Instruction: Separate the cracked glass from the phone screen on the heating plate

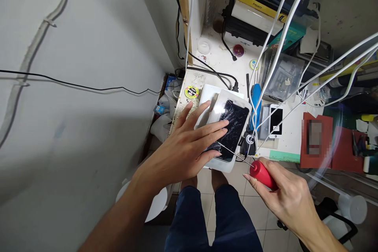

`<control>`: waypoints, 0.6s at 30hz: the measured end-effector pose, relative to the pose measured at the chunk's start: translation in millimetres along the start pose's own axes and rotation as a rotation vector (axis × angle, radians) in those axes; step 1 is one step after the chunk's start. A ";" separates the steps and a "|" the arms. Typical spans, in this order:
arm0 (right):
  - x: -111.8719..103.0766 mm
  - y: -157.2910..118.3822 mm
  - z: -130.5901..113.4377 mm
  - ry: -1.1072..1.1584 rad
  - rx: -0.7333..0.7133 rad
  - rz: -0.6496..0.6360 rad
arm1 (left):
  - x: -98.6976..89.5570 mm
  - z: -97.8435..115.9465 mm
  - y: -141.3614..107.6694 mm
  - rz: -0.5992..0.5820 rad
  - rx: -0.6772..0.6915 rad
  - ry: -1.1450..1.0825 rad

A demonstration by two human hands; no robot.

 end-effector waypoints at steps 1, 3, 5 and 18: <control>-0.4 -0.7 0.2 -0.001 -0.005 0.000 | 0.0 0.1 0.0 -0.001 0.001 0.001; -1.6 -2.5 0.5 -0.004 -0.017 0.004 | 0.0 0.3 -0.1 -0.006 0.002 0.002; -2.9 -4.8 0.6 -0.002 -0.031 0.000 | 0.2 0.3 -0.2 -0.009 -0.001 -0.003; -10.3 -20.5 11.8 0.075 0.069 -0.028 | -3.5 -6.5 2.3 -0.046 0.065 -0.001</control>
Point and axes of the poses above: each hand's wrist, its own y-axis towards the middle knuckle, its own x-axis out of the palm, z = x × y, the point moved 3 cm from there along y, towards the middle knuckle, and after that the axes turned 2 degrees about z, right-handed, at the moved point
